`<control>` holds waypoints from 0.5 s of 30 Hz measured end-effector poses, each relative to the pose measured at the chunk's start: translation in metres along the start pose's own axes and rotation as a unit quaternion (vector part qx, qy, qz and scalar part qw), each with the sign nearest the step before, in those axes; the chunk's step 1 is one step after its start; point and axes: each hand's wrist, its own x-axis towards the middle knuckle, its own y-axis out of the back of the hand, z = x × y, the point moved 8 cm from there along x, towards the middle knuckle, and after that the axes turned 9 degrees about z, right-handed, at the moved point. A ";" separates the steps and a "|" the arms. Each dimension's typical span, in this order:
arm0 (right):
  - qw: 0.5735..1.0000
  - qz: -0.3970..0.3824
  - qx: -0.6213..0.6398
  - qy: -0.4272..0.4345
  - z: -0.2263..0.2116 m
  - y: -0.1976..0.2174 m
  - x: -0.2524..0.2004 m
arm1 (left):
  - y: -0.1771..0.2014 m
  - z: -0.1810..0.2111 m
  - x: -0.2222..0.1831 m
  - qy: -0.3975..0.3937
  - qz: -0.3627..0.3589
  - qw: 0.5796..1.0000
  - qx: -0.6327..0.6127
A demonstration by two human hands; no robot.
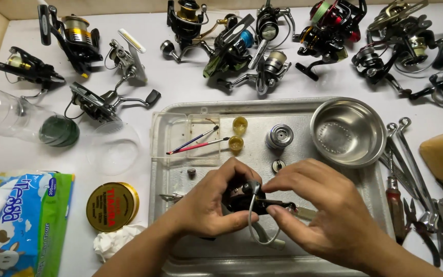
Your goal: Disassembling and reassembling a spinning fishing reel for maintenance or repair using hand tools.
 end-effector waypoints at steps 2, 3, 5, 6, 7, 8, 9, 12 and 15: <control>1.000 -0.006 0.005 0.000 0.003 -0.008 0.001 | -0.001 -0.001 -0.001 0.001 0.001 1.000 0.003; 1.000 -0.011 0.011 0.000 0.005 -0.012 0.001 | -0.002 -0.001 -0.001 0.002 0.002 1.000 0.007; 1.000 -0.009 0.008 0.009 0.008 -0.016 0.000 | -0.002 -0.002 0.000 -0.006 0.001 1.000 0.012; 1.000 -0.006 0.003 0.018 0.008 -0.018 -0.002 | -0.002 -0.002 0.000 -0.015 -0.003 1.000 0.017; 1.000 -0.007 0.004 0.016 0.009 -0.019 -0.002 | -0.002 -0.003 0.000 -0.013 -0.003 1.000 0.016; 1.000 0.003 0.003 0.027 0.008 -0.019 -0.002 | -0.002 -0.003 0.001 -0.015 -0.006 1.000 0.020; 0.999 0.014 0.001 0.039 0.007 -0.018 -0.003 | -0.003 -0.004 0.001 -0.017 -0.008 1.000 0.025; 0.997 0.035 -0.024 0.064 0.004 -0.017 -0.003 | -0.003 -0.005 0.001 -0.020 -0.006 0.999 0.033; 0.995 0.036 -0.053 0.071 0.004 -0.018 -0.004 | -0.003 -0.005 0.001 -0.022 -0.002 0.999 0.032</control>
